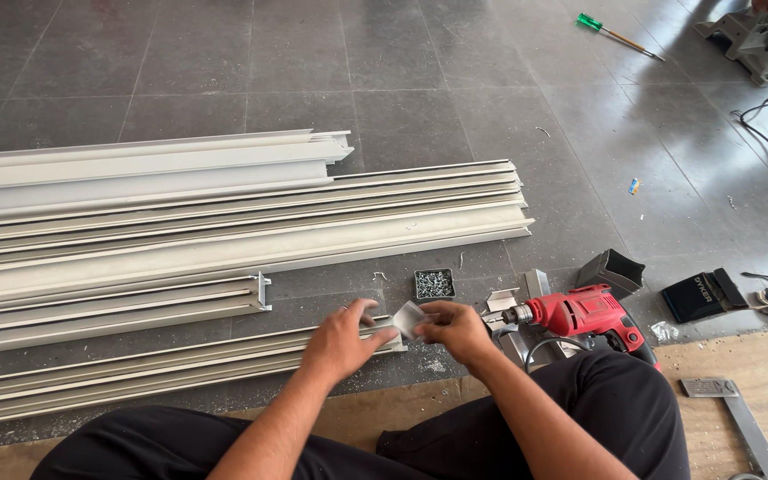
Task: The person sits on the floor and uses a red power drill to attach metal brackets to long white metal profiles. They repeatedly pick up profiles, align brackets, and drive screws to secure them before stacking the finished pieces.
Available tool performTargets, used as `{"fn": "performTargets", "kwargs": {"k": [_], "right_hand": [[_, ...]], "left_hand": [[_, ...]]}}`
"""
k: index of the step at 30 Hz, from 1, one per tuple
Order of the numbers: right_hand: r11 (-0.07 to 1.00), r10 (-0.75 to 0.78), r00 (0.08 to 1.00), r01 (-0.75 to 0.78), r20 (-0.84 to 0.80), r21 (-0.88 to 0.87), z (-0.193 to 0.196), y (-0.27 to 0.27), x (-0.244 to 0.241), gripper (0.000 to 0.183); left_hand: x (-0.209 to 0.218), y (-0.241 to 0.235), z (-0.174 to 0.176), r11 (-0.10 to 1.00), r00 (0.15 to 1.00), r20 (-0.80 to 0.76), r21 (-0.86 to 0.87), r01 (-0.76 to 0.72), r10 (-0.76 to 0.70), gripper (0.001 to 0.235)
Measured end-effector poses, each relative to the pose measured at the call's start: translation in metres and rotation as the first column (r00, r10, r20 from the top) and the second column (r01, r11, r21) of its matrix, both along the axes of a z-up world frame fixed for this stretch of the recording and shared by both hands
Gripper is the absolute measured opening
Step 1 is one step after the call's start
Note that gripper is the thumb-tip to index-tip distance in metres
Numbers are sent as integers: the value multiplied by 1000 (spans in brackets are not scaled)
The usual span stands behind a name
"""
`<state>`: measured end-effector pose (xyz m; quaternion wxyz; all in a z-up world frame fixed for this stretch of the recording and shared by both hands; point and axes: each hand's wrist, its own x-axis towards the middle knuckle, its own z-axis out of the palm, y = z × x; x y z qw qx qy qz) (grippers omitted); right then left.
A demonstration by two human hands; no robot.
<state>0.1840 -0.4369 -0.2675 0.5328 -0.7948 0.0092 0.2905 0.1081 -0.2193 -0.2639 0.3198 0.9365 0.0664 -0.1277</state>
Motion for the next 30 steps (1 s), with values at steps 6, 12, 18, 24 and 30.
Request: {"fn": "performTargets", "kwargs": {"k": [6, 12, 18, 24, 30], "right_hand": [[990, 82, 996, -79, -25, 116, 11, 21, -19, 42], [924, -26, 980, 100, -199, 369, 5, 18, -15, 39], [963, -18, 989, 55, -144, 263, -6, 20, -16, 29], [984, 94, 996, -92, -6, 150, -9, 19, -12, 17], [939, 344, 924, -335, 167, -81, 1, 1, 3, 18]], "left_hand": [[-5, -11, -7, 856, 975, -135, -468, -219, 176, 36], [-2, -4, 2, 745, 943, -198, -578, -333, 268, 27], [-4, -4, 3, 769, 942, -168, -544, -335, 291, 27], [-6, -5, 7, 856, 967, -146, -451, -253, 209, 27], [-2, -4, 8, 916, 974, -181, -352, -192, 135, 31]]}}
